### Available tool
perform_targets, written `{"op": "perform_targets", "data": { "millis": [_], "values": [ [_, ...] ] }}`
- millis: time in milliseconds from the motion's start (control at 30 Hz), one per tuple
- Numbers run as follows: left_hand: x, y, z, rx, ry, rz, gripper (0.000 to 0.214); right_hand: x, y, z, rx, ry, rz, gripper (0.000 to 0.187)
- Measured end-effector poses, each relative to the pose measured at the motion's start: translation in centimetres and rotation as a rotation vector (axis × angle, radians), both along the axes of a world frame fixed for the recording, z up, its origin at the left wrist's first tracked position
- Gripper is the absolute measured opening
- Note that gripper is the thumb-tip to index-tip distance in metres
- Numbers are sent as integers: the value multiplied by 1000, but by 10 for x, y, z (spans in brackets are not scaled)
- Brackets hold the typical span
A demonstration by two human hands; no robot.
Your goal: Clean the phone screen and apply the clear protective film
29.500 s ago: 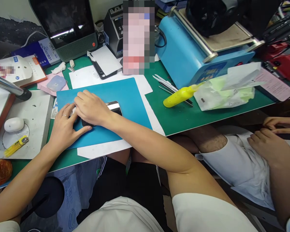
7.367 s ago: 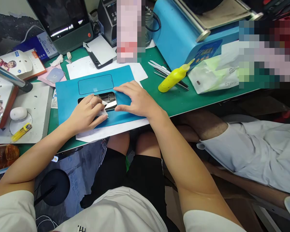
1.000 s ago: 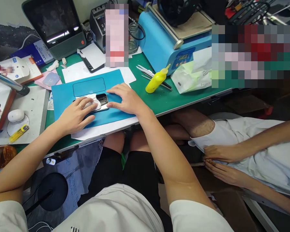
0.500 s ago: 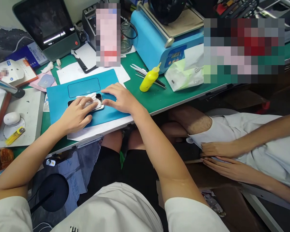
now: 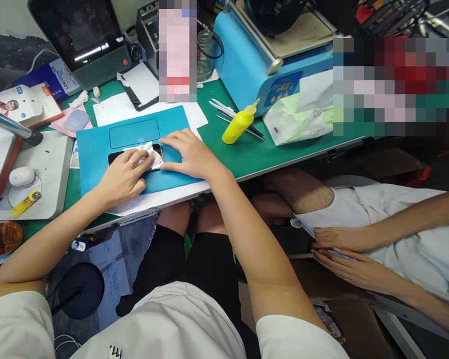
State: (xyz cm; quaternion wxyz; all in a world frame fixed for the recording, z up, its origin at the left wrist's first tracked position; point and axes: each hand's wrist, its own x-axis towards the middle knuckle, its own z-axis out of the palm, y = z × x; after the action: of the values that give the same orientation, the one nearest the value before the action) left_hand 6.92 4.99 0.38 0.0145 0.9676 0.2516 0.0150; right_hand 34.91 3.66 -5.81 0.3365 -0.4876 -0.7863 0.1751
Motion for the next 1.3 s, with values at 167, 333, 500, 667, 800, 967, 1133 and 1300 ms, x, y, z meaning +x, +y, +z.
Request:
{"op": "perform_targets", "data": {
  "millis": [167,333,500,667,800,967,1133,1300],
  "values": [
    [-13,-5,3,-13,12,-24,67,1,0,1,-3,-19,5,79],
    [1,2,3,-2,32,-45,67,1,-1,3,-1,-29,10,78],
    [3,0,-1,-14,7,-49,68,1,0,1,17,-46,9,80],
    [-5,-2,0,-17,19,-43,70,1,0,0,29,-63,2,83],
    [13,6,2,-18,20,-34,67,-1,0,1,8,-85,-2,98],
    [20,5,10,0,59,-24,64,-1,0,4,-16,-107,0,100],
    [-11,-9,18,14,110,74,66,-1,0,6,-10,-144,14,91],
    [-54,-31,23,-65,58,247,63,-2,-2,9,-44,-136,7,97]
  ]
}}
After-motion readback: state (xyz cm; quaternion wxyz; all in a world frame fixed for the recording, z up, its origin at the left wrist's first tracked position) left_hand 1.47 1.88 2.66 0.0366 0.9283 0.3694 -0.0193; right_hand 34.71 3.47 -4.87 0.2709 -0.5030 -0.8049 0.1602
